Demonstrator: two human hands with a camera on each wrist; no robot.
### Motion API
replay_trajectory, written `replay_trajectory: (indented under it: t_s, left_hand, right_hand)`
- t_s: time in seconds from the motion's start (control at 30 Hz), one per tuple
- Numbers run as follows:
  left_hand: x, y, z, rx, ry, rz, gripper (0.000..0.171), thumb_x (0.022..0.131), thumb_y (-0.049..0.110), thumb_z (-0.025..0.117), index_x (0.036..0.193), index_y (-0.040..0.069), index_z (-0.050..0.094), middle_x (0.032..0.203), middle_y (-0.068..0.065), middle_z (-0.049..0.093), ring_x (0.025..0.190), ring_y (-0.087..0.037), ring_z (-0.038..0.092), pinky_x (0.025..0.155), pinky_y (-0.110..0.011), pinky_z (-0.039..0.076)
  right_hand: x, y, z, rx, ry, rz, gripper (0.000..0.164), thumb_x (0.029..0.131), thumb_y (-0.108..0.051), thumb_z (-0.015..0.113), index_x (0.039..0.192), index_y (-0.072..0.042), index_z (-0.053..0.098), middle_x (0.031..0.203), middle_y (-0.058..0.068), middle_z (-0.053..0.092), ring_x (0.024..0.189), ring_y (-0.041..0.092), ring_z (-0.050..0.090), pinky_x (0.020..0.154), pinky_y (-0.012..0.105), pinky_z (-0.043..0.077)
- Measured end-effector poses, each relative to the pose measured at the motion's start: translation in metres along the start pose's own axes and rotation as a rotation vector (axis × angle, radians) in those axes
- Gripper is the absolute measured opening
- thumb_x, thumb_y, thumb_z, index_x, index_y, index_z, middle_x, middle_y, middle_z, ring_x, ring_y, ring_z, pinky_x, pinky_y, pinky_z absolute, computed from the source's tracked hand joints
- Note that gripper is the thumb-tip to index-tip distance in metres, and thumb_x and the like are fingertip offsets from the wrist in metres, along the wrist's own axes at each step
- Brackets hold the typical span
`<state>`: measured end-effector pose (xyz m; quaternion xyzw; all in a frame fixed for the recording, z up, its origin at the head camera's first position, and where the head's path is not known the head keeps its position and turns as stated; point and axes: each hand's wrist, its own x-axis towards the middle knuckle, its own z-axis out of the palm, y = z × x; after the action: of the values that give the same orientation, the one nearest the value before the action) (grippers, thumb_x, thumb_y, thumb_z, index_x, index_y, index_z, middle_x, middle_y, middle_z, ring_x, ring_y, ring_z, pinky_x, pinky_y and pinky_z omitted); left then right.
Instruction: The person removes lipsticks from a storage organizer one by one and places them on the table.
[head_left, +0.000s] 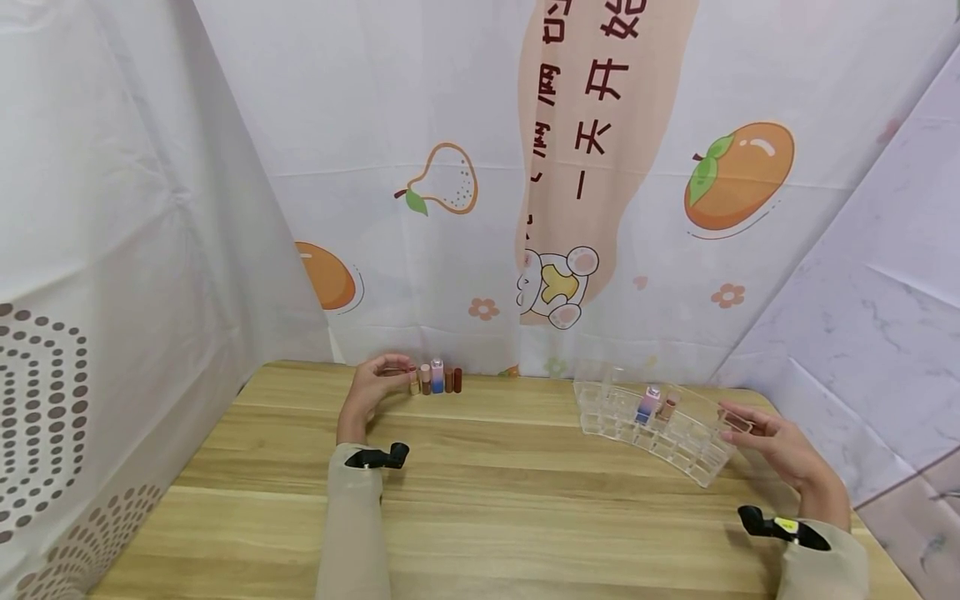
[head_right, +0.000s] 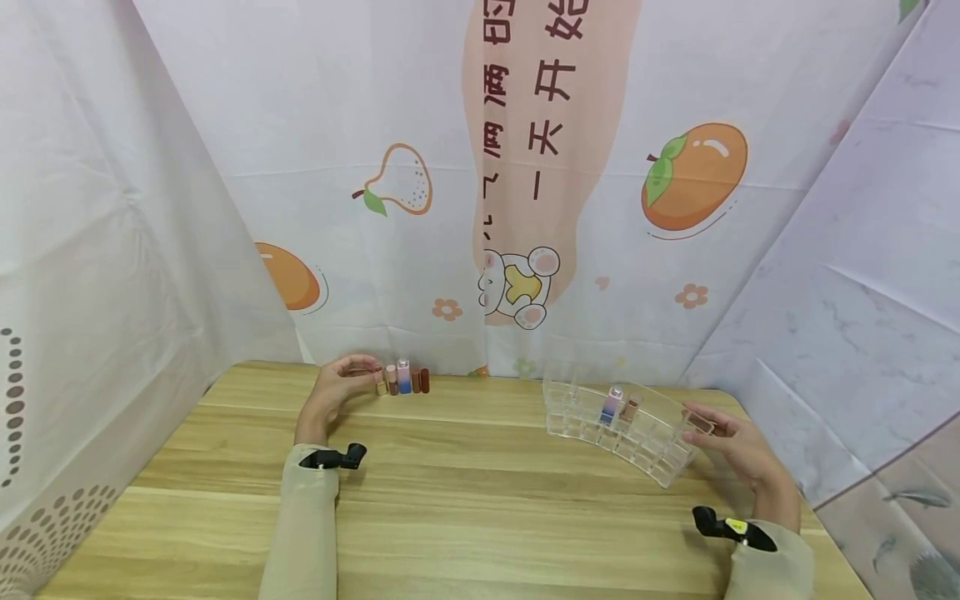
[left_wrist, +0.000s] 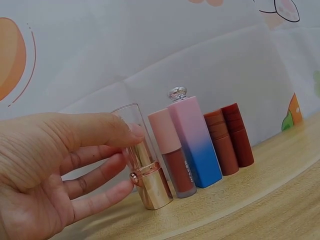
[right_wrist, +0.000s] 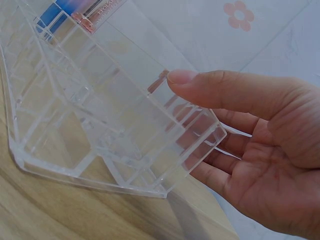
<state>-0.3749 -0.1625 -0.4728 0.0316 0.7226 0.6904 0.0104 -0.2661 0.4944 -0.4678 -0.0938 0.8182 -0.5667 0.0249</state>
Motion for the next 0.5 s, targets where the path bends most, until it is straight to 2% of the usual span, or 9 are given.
replay_trajectory:
  t_s: [0.23,0.33,0.5]
  left_hand:
    - [-0.005,0.005,0.002,0.007,0.000,-0.007,0.045,0.087,-0.002,0.077,0.128,-0.010,0.061,0.110,-0.005,0.072,0.095,-0.009,0.066,0.083,-0.021,0.057]
    - [-0.002,0.001,0.001,0.000,0.004,-0.008,0.044,0.087,-0.001,0.077,0.128,-0.010,0.061,0.107,-0.002,0.072,0.093,-0.008,0.066,0.081,-0.022,0.057]
    - [0.009,-0.015,-0.002,-0.001,0.018,-0.002,0.043,0.088,0.001,0.077,0.128,-0.007,0.062,0.102,0.007,0.070,0.092,-0.005,0.066,0.080,-0.020,0.057]
  right_hand:
    - [-0.001,0.001,0.002,-0.004,0.017,0.011,0.050,0.100,0.000,0.061,0.149,-0.006,0.051,0.124,-0.028,0.064,0.109,-0.008,0.058,0.084,0.009,0.050]
    - [0.000,0.001,0.001,-0.014,0.007,0.008,0.051,0.101,-0.001,0.060,0.150,-0.008,0.051,0.125,-0.030,0.063,0.110,-0.010,0.057,0.084,0.009,0.050]
    - [0.000,0.000,0.001,-0.012,0.008,0.013,0.051,0.101,-0.002,0.060,0.150,-0.011,0.052,0.125,-0.030,0.063,0.111,-0.011,0.056,0.084,0.009,0.049]
